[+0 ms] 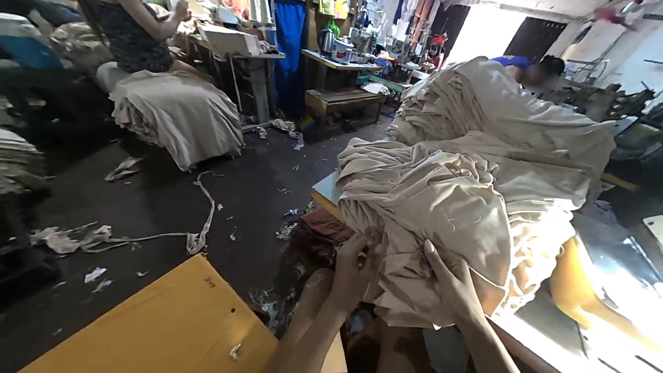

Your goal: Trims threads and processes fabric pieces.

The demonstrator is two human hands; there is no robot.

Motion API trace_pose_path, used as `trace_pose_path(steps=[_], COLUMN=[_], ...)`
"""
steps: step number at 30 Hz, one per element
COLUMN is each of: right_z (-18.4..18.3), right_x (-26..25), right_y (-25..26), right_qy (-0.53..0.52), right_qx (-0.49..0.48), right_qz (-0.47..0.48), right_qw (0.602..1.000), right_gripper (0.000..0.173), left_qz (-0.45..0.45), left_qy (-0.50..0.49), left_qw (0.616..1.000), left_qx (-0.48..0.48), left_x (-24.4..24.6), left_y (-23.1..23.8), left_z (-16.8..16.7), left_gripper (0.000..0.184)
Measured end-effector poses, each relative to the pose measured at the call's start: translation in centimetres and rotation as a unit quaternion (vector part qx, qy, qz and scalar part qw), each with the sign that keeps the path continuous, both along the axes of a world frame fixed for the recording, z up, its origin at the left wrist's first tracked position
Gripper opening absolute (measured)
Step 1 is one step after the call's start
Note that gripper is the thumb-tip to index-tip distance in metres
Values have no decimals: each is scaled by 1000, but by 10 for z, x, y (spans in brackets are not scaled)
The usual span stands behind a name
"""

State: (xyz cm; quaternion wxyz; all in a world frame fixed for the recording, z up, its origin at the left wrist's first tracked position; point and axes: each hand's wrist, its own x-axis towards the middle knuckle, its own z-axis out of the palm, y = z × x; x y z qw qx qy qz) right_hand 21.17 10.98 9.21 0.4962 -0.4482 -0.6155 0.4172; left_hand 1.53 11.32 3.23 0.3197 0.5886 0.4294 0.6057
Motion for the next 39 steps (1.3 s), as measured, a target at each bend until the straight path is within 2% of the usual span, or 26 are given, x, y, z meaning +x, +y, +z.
trace_pose_path(steps=[3, 6, 9, 12, 16, 22, 24, 28, 30, 39], right_z=[0, -1, -5, -15, -22, -28, -25, -17, -17, -30], right_x=[0, 2, 5, 1, -10, -26, -26, -11, -6, -9], right_y=[1, -1, -9, -18, -22, -16, -14, -14, -16, -3], right_qy=[7, -11, -125, -329, -437, -472, -465, -424, -425, -456], right_qx=[-3, 15, 99, 180, 213, 233, 205, 180, 196, 339], right_qz=[7, 22, -6, -87, -121, -157, -138, -88, -69, -10], right_qw=[1000, 1000, 987, 923, 865, 835, 850, 883, 881, 823], right_gripper=[36, 32, 28, 36, 42, 37, 33, 35, 37, 43], left_qz=[-80, -60, -60, -79, -51, -63, -100, -235, -229, -228], left_qy=[70, 89, 86, 61, 62, 85, 113, 152, 155, 101], left_qw=[994, 994, 994, 993, 994, 992, 985, 943, 940, 954], left_qx=[-25, -11, -22, -59, -78, -71, -85, -181, -200, -166], left_x=[0, 5, 2, -3, -7, -9, -20, -69, -88, -76], left_y=[-5, 0, 3, 2, 0, -6, -10, -20, -23, -24], left_z=[9, 6, 6, 6, 6, 12, 13, 0, 1, 16], left_gripper=[20, 16, 20, 20, 21, 18, 16, 21, 19, 16])
